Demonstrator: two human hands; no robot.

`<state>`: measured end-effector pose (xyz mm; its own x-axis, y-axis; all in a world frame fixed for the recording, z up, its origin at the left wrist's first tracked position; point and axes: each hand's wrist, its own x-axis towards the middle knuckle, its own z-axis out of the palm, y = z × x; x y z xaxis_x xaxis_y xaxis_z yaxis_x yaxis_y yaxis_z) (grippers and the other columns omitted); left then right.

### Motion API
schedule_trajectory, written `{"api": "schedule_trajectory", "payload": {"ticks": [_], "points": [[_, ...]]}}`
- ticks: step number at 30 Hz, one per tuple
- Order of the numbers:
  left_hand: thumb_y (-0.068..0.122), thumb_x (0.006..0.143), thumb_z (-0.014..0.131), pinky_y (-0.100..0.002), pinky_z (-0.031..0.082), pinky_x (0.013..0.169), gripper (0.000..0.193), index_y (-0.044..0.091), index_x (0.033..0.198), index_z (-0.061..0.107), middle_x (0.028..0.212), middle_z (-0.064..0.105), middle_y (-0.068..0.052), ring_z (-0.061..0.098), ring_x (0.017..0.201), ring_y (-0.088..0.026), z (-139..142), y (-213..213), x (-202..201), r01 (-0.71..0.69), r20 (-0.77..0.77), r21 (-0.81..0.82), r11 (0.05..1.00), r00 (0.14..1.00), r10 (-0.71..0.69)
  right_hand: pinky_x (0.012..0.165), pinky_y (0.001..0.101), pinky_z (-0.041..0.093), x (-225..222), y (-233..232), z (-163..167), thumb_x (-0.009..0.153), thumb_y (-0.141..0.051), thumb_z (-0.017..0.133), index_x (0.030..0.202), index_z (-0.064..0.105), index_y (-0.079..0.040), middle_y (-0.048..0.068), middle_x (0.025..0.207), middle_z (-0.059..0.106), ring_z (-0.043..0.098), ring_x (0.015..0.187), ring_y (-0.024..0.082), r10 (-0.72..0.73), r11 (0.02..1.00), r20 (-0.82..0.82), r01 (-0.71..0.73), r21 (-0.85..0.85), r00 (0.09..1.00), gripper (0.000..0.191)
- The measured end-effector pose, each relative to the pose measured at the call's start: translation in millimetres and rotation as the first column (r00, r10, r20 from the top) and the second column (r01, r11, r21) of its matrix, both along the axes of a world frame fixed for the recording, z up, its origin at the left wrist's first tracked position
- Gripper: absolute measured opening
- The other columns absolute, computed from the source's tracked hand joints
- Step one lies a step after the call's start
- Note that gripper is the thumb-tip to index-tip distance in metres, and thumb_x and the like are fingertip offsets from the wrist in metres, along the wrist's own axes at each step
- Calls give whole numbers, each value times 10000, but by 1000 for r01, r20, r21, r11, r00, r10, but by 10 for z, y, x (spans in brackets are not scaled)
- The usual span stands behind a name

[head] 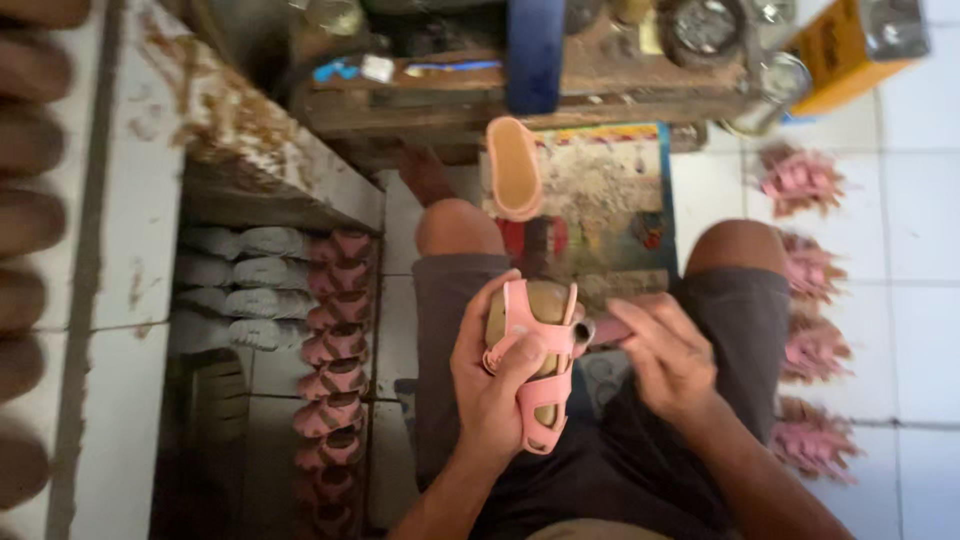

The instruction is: The person sits on the floor assembling pink sandals. They fit the strap upper onto a sole, press and adjust the straps, insert a wooden last into a sandal, stretch the upper over the last, then remove the last and hold up the finished sandal.

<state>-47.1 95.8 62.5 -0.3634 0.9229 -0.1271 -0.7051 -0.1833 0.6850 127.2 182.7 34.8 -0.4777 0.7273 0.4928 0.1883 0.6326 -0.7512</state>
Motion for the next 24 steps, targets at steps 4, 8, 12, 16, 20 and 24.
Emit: {"api": "schedule_trajectory", "payload": {"ticks": [4,8,12,16,20,24], "points": [[64,951,656,-423,608,929,592,-29,1481,408,1249,657,-208,709,1117,-284,-20,4,-14,-7,-72,8,1000,997,7,828,327,548,68,-126,13,998,20,582,1287,639,53,170,1105,671,672,930,262,-85,996,-14,84,-32,996,296],[60,963,680,-405,587,969,588,-58,1489,445,1286,653,-210,689,1136,-271,5,7,17,-17,-267,-51,999,964,2,871,359,532,103,-203,6,937,-42,646,1242,644,27,176,1114,646,659,962,309,81,980,45,-88,180,996,313],[85,907,688,-430,622,891,609,-27,1455,447,1236,668,-190,722,1066,-286,86,-37,-3,-16,-52,-24,1000,999,15,819,342,544,53,-35,18,962,46,584,1263,643,44,194,1108,674,675,924,284,-3,999,19,3,-35,1000,307],[21,887,697,-366,550,1011,605,-32,1454,493,1292,629,-131,642,1180,-215,120,-45,6,-54,-334,-93,994,942,20,832,323,551,75,-161,99,1015,25,580,1295,611,40,173,1113,659,658,930,250,-11,1000,-65,11,3,998,282],[-11,860,695,-361,564,995,597,-22,1433,527,1267,651,-127,652,1160,-205,17,26,5,-48,-459,-106,993,888,-6,865,360,541,101,-135,-57,989,-32,581,1270,596,35,182,1105,623,638,968,283,82,986,-23,-78,146,996,290],[46,875,695,-373,599,887,547,-13,1395,536,1185,687,-155,699,1035,-243,-145,-99,-124,20,-198,-156,988,979,-51,761,312,512,208,-13,-419,1011,-120,576,1358,634,33,123,1044,662,614,836,158,28,932,-128,-72,-354,991,383]]}}
